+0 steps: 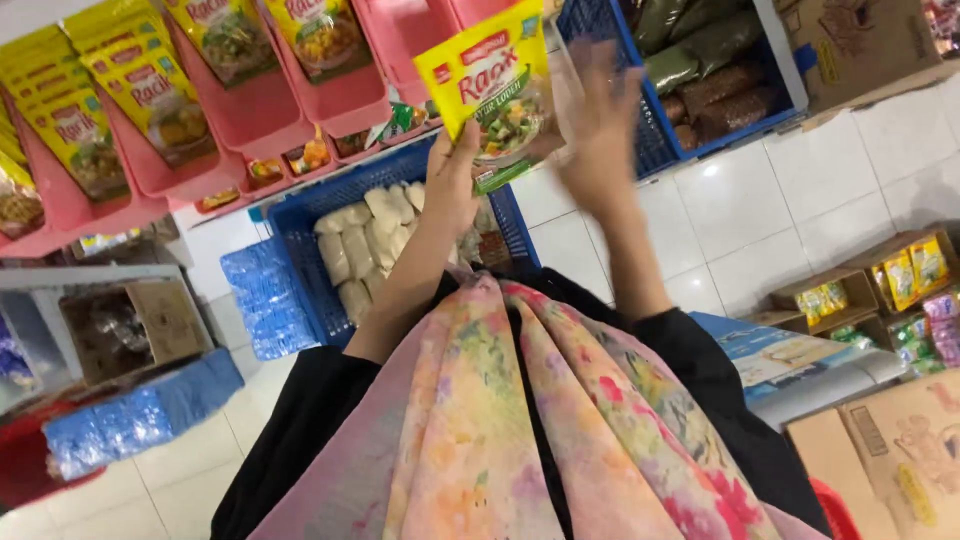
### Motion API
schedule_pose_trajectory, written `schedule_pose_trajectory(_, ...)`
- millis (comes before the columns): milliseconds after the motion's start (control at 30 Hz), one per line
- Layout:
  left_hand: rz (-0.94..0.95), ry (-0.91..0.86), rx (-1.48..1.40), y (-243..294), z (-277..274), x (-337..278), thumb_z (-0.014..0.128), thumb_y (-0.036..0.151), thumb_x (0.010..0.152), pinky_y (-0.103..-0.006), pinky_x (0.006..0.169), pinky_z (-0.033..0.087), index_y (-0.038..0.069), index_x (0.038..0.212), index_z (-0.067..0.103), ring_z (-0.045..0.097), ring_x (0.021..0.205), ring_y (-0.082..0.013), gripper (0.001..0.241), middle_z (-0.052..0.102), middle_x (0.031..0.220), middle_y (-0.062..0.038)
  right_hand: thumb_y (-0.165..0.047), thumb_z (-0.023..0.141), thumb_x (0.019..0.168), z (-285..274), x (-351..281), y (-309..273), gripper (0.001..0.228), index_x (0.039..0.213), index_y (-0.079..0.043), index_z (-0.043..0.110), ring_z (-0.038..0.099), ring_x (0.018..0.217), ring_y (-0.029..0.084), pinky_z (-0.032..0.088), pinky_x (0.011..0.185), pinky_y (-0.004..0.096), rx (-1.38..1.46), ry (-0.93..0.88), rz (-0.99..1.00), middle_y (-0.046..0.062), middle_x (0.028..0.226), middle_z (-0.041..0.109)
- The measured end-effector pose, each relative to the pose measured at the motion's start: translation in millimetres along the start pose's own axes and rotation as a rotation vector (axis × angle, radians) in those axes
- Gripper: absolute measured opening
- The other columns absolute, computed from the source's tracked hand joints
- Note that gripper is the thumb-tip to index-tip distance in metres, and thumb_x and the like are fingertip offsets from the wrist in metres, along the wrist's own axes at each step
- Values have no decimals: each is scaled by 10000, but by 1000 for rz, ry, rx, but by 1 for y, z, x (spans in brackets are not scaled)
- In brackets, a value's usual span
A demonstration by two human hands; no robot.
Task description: The person restocks and organizes seasoning packets and food sachets by picking them from baskets and placing them into shelf compartments and store racks by hand.
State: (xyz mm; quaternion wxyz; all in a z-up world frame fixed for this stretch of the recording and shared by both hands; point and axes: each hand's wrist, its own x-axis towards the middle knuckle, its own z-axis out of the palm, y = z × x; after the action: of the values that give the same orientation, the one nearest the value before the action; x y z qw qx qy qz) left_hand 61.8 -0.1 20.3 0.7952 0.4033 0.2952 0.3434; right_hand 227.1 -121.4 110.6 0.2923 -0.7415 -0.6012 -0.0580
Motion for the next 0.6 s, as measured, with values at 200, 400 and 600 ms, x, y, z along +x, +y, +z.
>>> schedule_pose_trajectory(200, 40, -107, -345, 6, 22, -2, 642, 431, 1037, -349, 992, 557, 40, 1342, 581, 661, 1150, -196, 500, 671, 1260, -88, -401, 611, 1038, -13, -7, -18, 731, 1639, -99, 325, 106, 1636, 371, 68, 1335, 558, 204, 163, -106, 200, 1716, 170)
schedule_pose_trajectory(400, -50, 141, -31, 9, 23, -13, 607, 487, 1033, -276, 889, 552, 37, 1366, 580, 660, 1047, -114, 560, 705, 1176, -41, -229, 749, 1011, 2, 13, -34, 719, 1604, -57, 381, 292, 1589, 399, 232, 1316, 526, 262, 136, -94, 234, 1700, 262)
schedule_pose_trajectory(600, 104, 28, -26, -5, -4, 20, 663, 503, 1019, -272, 749, 518, 31, 1295, 696, 590, 948, -103, 547, 660, 1063, -40, -3, 648, 1053, 16, 27, -7, 493, 1510, 22, 466, 643, 1042, 104, 524, 851, 230, 922, -129, 293, 127, 1308, 637)
